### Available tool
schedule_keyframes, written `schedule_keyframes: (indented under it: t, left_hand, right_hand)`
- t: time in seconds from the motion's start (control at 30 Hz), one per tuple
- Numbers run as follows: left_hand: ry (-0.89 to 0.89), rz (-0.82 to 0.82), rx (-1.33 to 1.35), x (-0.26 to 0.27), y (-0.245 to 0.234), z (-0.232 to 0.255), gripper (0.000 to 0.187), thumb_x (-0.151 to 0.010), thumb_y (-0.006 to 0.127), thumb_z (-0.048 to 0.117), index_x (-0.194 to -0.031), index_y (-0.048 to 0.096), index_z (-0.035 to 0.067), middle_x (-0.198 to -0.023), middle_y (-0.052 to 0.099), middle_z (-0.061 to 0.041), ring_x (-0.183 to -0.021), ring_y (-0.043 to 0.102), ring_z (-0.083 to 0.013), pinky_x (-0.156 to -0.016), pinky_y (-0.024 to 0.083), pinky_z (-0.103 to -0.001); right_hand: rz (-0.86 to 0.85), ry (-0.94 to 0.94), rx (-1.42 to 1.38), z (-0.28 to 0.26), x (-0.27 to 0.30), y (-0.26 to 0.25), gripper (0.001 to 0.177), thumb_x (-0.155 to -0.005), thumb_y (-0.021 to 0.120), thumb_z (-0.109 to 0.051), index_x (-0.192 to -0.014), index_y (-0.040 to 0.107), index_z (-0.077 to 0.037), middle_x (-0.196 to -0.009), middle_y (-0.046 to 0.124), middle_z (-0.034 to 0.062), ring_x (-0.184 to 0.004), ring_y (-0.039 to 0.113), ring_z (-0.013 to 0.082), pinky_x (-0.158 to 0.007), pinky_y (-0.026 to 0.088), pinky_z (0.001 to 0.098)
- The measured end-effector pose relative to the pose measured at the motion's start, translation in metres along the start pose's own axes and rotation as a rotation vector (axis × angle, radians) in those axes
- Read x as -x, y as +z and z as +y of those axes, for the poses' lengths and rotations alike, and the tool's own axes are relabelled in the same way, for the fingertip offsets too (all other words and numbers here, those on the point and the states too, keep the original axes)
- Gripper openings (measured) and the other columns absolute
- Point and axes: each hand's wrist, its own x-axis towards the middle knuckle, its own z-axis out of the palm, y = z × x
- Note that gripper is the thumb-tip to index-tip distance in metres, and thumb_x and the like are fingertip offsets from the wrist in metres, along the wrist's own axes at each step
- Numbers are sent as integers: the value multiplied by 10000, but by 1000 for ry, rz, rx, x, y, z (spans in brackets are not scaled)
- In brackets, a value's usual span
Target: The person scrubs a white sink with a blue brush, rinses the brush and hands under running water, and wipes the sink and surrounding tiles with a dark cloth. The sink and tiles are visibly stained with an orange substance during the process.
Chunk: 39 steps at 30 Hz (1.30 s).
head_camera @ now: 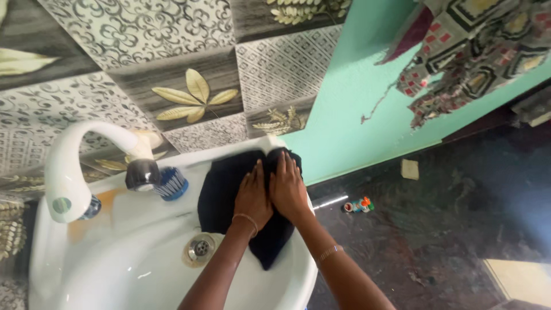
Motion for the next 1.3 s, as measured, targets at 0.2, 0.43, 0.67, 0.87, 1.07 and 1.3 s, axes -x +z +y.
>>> schedule_keyframes:
  t: [0.2, 0.43, 0.67, 0.87, 1.07, 1.3]
  left_hand:
    - [-93, -66, 371, 65, 4, 41, 863, -876, 534, 103, -1588, 94, -105, -1446, 483, -308, -1332, 490, -423, -1212, 300, -442]
    - [45, 110, 287, 55, 6, 25, 740, -962, 514, 101, -1581, 156, -91, -1478, 476, -322, -1363, 496, -400, -1213, 289, -449]
    - [6, 105, 1, -16, 24, -11, 667, -888, 515, 140, -1485, 300, -65, -1596, 326, -272, -1423, 407, -346, -1193, 240, -431]
    - [-74, 84, 94, -29, 18, -17, 635, -926, 512, 168, -1492, 349, -70, -1599, 333, -252, -1413, 411, -333, -1213, 231, -421]
    - [-63, 84, 75, -28, 14, -16, 671, -878, 538, 162, -1486, 368, -68, -1579, 366, -238, -1426, 401, -325, -1213, 226, -415]
    - [-29, 180, 105, -28, 18, -18, 646, -889, 553, 164, -1463, 397, -91, -1531, 441, -259, -1426, 432, -319, -1224, 234, -418]
  right_hand:
    - [99, -97, 111, 20, 90, -15, 662, -939, 575, -147, -1468, 325, 164, -1513, 393, 370, -1440, 360, 519, -1189, 294, 549]
    - [81, -93, 67, 10, 53, -17, 616, -936, 598, -156, -1471, 409, 85, -1488, 467, 290, -1357, 458, 495, -1151, 373, 517]
    - [18, 20, 77, -10, -38, -10, 765, -833, 693, -283, -1474, 405, 21, -1429, 511, 252, -1145, 605, 449, -896, 540, 513]
    - [-58, 221, 70, -14, -66, -1, 622, -794, 728, -341, -1274, 529, 2, -1281, 603, 204, -1025, 667, 429, -854, 566, 501]
    - [62, -37, 70, -14, -62, -4, 449, -884, 688, -273, -1171, 555, 46, -1139, 633, 234, -1010, 670, 419, -812, 574, 485]
    - [88, -167, -29, -13, -53, -7, 405, -890, 639, -148, -1250, 573, 23, -1244, 609, 236, -1048, 640, 431, -831, 553, 493]
